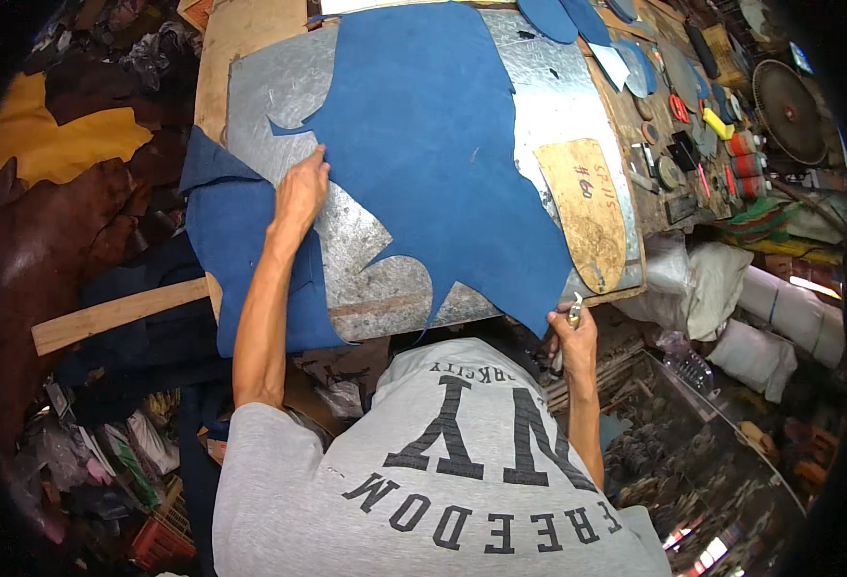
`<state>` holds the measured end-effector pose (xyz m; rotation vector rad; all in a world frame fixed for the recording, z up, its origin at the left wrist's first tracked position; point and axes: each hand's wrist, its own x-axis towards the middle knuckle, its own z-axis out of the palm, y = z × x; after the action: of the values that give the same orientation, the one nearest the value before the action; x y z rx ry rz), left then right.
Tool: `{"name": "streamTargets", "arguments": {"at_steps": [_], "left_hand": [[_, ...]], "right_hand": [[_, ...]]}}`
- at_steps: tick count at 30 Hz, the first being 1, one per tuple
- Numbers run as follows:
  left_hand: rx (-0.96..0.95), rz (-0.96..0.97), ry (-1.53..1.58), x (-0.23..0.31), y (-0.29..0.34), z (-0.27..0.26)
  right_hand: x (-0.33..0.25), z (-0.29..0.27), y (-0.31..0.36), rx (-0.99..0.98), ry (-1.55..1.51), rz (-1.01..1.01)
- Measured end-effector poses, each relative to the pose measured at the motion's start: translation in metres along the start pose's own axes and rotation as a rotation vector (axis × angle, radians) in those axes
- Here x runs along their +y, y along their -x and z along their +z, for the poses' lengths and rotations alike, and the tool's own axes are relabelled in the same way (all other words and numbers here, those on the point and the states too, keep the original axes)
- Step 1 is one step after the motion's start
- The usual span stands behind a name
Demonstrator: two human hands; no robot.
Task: The person traces patterns onto blue leather using templates, cuts out leather pieces using a utility knife, and stacks the cut pieces together by hand.
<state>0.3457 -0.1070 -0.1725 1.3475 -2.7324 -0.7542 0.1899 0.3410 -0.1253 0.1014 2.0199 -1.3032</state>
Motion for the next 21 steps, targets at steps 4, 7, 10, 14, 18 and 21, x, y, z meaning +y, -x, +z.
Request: {"name": "streamTargets", "arguments": {"at_steps": [4,7,10,14,18,21], "left_hand": [[0.267,0.241,0.088,-0.015,0.005,0.013],[0.021,-0.155,0.497,-0.030,-0.016,0.010],[-0.143,-0.242,0.697,-0.042,-0.035,0.021],[-0.150,-0.255,0.658,-0.039,-0.039,0.024],[-0.190,-0.214,0.747,-0.036,-0.036,0.019],[-0.426,-0.243,0.869,-0.042,-0.038,0.015]], "right_hand": [[0.000,-0.022,-0.034,0.378,0.744,-0.564],[-0.025,-0.043,-0.065,0.446,0.965,-0.511],[-0.028,-0.057,-0.091,0.384,1.079,-0.467],[-0.036,-0.047,-0.095,0.271,1.129,-0.367],[-0.042,-0.044,-0.097,0.263,1.121,-0.357],[-0.043,-0.044,-0.101,0.265,1.182,-0.316]]}}
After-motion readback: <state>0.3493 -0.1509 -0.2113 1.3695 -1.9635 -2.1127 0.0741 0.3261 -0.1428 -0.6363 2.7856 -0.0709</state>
